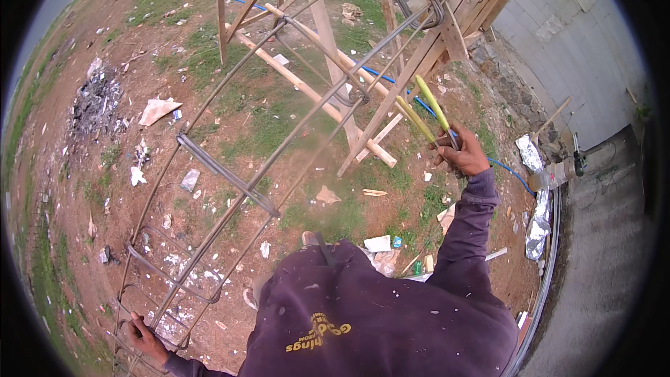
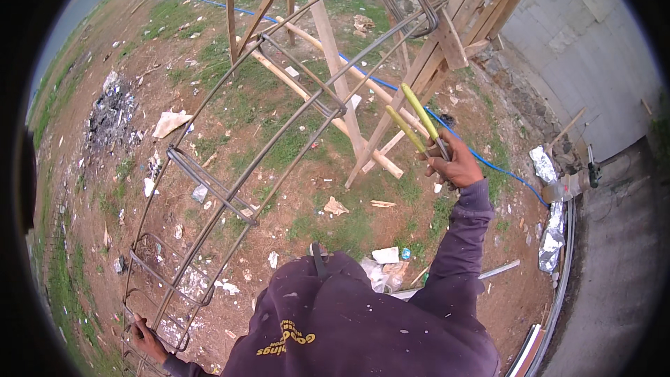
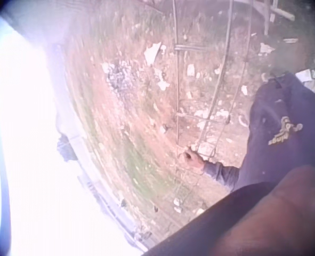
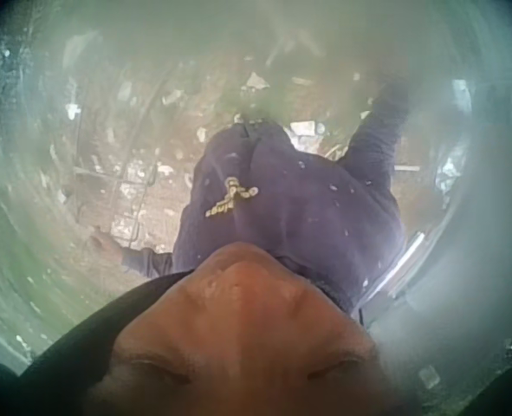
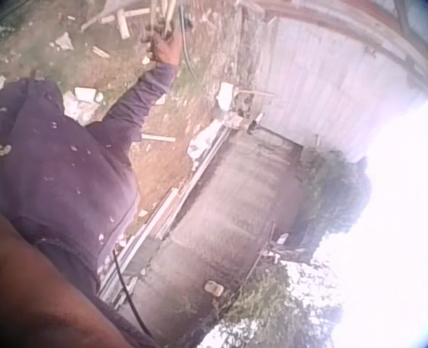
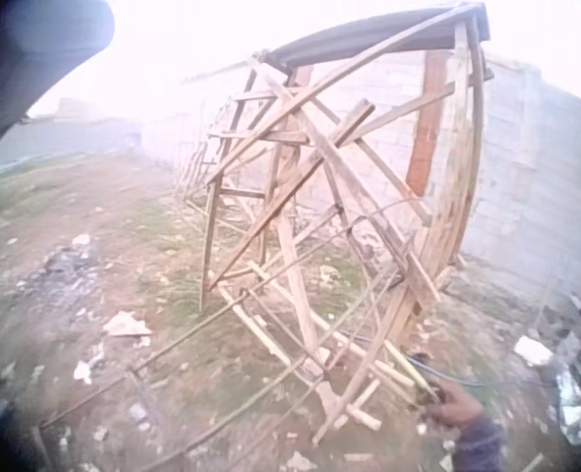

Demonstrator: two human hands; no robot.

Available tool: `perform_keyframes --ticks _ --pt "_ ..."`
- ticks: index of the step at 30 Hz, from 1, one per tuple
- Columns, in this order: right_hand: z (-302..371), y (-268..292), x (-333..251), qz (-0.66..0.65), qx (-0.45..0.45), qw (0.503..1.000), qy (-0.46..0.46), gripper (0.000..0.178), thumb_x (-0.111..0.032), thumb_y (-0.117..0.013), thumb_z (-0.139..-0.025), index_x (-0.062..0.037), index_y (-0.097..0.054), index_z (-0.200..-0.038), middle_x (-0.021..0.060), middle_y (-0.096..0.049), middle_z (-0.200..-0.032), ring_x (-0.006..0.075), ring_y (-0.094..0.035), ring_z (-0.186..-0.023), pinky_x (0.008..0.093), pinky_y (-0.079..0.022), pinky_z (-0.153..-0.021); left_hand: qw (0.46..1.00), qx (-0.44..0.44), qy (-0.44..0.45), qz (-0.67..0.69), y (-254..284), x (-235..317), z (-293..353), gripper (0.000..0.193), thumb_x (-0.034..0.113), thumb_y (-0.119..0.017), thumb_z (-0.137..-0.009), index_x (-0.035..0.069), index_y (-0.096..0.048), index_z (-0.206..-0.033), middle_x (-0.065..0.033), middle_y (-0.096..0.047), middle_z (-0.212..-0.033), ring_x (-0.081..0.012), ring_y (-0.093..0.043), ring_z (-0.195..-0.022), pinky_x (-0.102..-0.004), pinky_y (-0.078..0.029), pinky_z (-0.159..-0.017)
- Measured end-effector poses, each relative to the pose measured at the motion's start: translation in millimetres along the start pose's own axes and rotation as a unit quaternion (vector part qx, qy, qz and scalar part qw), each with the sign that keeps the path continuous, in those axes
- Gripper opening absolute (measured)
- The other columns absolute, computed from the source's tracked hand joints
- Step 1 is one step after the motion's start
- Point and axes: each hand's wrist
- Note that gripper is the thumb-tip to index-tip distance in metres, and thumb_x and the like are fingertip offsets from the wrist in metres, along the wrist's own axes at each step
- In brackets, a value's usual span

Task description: The person assembles a rebar cage by hand, bending and tying steel bars together using pliers. They repeatedly position bars, twist wire ties, and secure joints to form a grid-like structure.

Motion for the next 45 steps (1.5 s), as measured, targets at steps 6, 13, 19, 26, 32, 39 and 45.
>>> perform_keyframes --ticks 6,13,19,26,32,39,45 --pt "-16.4 45.8 -155.4 0.268 -0.283 0.915 0.107 0.026 0.002 -0.07 -0.081 -0.0021 -0.056 -0.103 0.0082 -0.068 -0.082 0.0183 -0.071 -0.072 0.0302 -0.051 -0.054 0.998 0.026 0.061 0.023 -18.9 3.5 1.0 0.049 0.047 -0.063 -0.099 0.004 -0.059 -0.076 0.0048 -0.042 -0.07 -0.0074 -0.032 -0.065 -0.0277 -0.022 -0.058" --pt "-60.2 -41.4 -229.9 0.512 -0.413 0.7 0.278 0.025 -0.005 -0.07 -0.077 -0.0029 -0.059 -0.099 0.0172 -0.065 -0.078 0.0374 -0.066 -0.077 0.0443 -0.05 -0.068 0.998 0.05 0.043 0.022 -19.3 7.2 8.0 0.046 0.042 -0.065 -0.099 0.002 -0.065 -0.077 0.0057 -0.04 -0.066 -0.0069 -0.031 -0.063 -0.0277 -0.022 -0.056" --pt "-61.0 -101.0 -251.1 0.542 -0.38 0.674 0.328 0.025 -0.013 -0.071 -0.08 -0.0011 -0.06 -0.099 0.0205 -0.065 -0.08 0.0405 -0.065 -0.081 0.0474 -0.052 -0.072 0.998 0.059 0.03 0.024 -21.9 17.6 13.4 0.05 0.046 -0.065 -0.097 0.0 -0.067 -0.079 0.0036 -0.044 -0.066 -0.0079 -0.034 -0.062 -0.0274 -0.026 -0.058" --pt "-29.2 -150.6 -230.9 0.489 -0.263 0.702 0.446 0.026 -0.013 -0.073 -0.081 -0.0039 -0.061 -0.103 0.0164 -0.066 -0.085 0.0363 -0.066 -0.074 0.0462 -0.05 -0.068 0.999 0.047 0.012 0.023 -35.8 25.8 15.8 0.045 0.04 -0.068 -0.097 0.0 -0.065 -0.077 0.002 -0.047 -0.066 -0.0077 -0.039 -0.064 -0.0276 -0.029 -0.057" --pt "54.8 -207.4 -241.5 0.366 -0.162 0.784 0.474 0.031 -0.014 -0.077 -0.081 0.0003 -0.065 -0.106 0.0134 -0.068 -0.094 0.0213 -0.067 -0.067 0.031 -0.051 -0.061 0.965 0.15 -0.017 0.214 -12.1 40.8 30.0 0.037 0.032 -0.074 -0.093 0.0 -0.07 -0.112 -0.012 -0.073 -0.102 -0.0196 -0.069 -0.097 -0.0328 -0.052 -0.087" --pt "204.4 -426.4 -150.1 0.224 -0.67 0.649 0.282 0.031 -0.017 -0.076 -0.087 0.0024 -0.067 -0.109 0.0098 -0.072 -0.091 0.0182 -0.071 -0.076 0.0277 -0.053 -0.067 0.97 0.177 -0.07 0.153 87.9 27.3 140.9 0.017 0.02 -0.076 -0.089 0.003 -0.071 -0.091 -0.0107 -0.068 -0.079 -0.0251 -0.068 -0.076 -0.0374 -0.053 -0.069" --pt "262.7 -637.7 8.8 0.464 -0.626 0.5 0.379 0.044 -0.041 -0.069 -0.09 -0.0034 -0.068 -0.112 0.0197 -0.073 -0.101 0.0359 -0.07 -0.094 0.0451 -0.054 -0.084 0.946 0.066 0.316 0.028 233.1 -97.5 302.0 0.024 0.022 -0.073 -0.091 0.0 -0.073 -0.099 -0.0121 -0.071 -0.079 -0.0196 -0.067 -0.07 -0.033 -0.053 -0.067"
Point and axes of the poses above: each hand's wrist, its own z-axis away from the middle knuckle, its own y-axis out of the back of the hand, x = y × z
